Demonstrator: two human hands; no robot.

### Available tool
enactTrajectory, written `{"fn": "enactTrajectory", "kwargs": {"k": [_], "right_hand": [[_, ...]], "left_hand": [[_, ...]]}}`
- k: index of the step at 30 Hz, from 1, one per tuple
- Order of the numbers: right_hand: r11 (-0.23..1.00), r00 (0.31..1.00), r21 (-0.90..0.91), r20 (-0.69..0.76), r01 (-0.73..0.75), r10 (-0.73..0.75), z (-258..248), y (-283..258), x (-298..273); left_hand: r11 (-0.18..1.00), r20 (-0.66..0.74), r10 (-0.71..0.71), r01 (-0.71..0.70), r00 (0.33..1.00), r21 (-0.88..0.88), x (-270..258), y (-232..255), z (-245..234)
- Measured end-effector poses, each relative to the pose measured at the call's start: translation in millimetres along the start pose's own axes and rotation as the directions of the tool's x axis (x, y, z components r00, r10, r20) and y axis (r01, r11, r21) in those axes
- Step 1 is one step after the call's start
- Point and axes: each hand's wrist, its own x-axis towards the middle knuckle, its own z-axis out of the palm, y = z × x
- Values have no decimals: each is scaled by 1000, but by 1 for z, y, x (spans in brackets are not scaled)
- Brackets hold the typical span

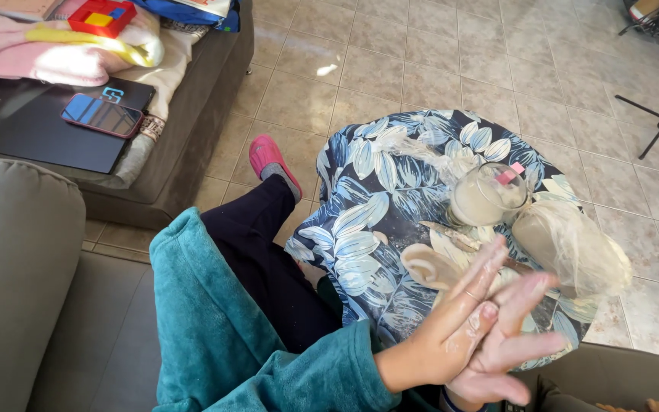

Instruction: Molding and shaping a piece of clay by hand on a table.

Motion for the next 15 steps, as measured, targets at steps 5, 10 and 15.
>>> {"fn": "enactTrajectory", "kwargs": {"k": [5, 10, 15], "right_hand": [[372, 825, -816, 533, 443, 187, -23, -20, 5], [513, 733, -756, 605, 406, 311, -27, -23, 1], [822, 763, -562, 572, 96, 301, -30, -11, -61]], "left_hand": [[816, 129, -89, 146, 988, -560, 4, 32, -15], [548, 74, -217, 184, 973, -816, 1, 37, -16], [873, -194, -160, 47, 968, -486, 6, 34, -28]]}}
